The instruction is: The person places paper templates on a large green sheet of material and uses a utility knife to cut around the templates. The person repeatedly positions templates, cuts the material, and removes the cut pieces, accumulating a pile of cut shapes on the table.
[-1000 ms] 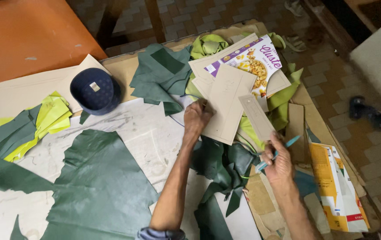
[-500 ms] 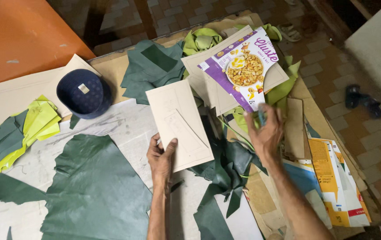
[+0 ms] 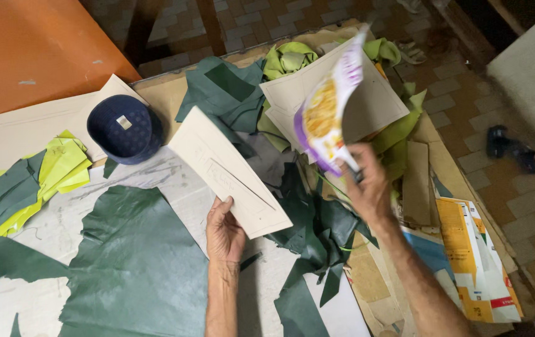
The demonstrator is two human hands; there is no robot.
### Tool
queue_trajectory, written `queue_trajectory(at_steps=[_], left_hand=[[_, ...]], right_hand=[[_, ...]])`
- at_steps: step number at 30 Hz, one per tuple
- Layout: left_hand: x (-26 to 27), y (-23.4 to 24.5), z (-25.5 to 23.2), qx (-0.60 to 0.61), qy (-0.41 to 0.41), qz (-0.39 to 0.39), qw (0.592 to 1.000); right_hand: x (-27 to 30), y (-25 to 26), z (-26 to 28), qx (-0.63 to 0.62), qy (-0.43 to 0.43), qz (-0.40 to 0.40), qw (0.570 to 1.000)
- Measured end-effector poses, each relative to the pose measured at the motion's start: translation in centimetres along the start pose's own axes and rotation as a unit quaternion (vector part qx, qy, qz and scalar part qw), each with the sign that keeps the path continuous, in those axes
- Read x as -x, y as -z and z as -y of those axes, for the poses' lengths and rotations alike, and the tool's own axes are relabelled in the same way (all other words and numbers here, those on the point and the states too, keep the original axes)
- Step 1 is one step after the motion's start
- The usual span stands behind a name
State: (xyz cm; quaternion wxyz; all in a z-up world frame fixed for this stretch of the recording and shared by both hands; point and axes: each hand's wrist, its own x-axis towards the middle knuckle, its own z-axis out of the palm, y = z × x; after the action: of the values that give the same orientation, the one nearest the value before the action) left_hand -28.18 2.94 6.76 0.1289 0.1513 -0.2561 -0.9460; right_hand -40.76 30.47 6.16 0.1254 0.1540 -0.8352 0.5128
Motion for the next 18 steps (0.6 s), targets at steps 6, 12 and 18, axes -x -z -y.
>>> queue_trajectory(at_steps=[6,12,18], left_hand=[[-0.2,-0.4,0.0,0.05,-0.038,0.018,0.998],[0.8,1.8,-3.4,-0.093,-0.121,-0.061,0.986],[1.6,3.1,-4.5,-0.073,-0.152,-0.073,0.983]], right_hand=[[7.3,-5.1,4.8,-0.158,0.069,0.131,0.976],[0.1,-2.1,-0.3,-0.107,-0.14,0.06,0.982],[-11.6,4.9,-7.3,0.36,0.019,-0.071,0.93]])
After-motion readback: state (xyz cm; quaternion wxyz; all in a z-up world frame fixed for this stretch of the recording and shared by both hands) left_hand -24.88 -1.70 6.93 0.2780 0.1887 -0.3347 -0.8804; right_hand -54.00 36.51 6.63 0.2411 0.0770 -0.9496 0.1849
